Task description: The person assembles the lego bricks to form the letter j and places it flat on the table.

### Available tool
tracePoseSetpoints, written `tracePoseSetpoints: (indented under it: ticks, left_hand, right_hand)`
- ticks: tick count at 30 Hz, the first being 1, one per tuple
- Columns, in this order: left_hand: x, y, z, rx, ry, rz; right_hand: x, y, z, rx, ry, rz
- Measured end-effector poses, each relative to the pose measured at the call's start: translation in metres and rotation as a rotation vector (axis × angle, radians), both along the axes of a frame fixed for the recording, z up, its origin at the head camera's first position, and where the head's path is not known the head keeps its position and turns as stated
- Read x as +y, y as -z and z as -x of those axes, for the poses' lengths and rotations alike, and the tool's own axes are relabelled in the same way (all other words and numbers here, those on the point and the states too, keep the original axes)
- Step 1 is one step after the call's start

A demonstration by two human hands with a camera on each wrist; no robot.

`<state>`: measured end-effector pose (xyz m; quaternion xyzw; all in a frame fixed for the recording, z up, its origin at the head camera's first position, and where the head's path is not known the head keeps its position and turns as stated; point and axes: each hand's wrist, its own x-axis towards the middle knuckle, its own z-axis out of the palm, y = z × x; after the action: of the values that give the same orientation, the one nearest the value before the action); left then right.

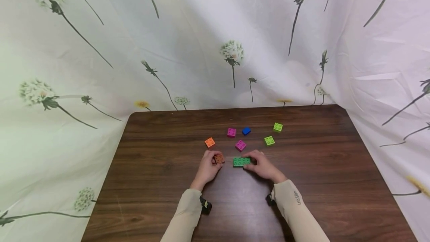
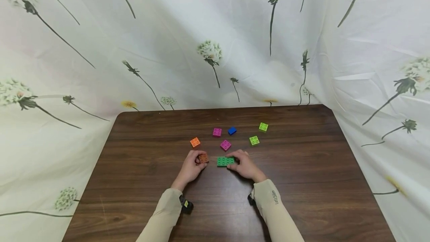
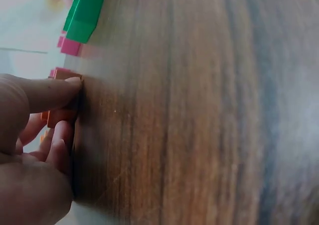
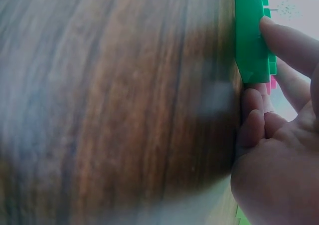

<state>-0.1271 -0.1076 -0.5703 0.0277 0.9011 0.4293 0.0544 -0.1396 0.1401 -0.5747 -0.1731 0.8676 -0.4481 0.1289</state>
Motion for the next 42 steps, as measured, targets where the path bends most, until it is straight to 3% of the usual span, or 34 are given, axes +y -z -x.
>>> tracePoseSetpoints:
  ticks: [9,18,23,36,42]
  left_hand:
    - [-0.002,0.001,-0.003,-0.057,-0.035,-0.050]
    - [-0.002,0.002,-0.006,-0.081,0.036,-0.090]
    - [-0.002,0.002,-0.008,-0.099,0.029,-0.113]
    - [0.002,0.004,-0.010,-0.052,-0.022,-0.104]
    - [0.008,0.000,-0.011,-0.071,-0.013,-0.066]
  right_hand:
    - [-0.001,-0.001,-0.001,-0.021,0.001,-0.002]
    - [0.000,0.002,0.000,-0.034,0.016,-0.016]
    - [0.000,0.002,-0.001,-0.011,0.002,0.001]
    - [-0.001,0.001,-0.002,0.025,-0.004,0.010]
    - [-0.001,0.002,-0.001,0.042,-0.007,0.016]
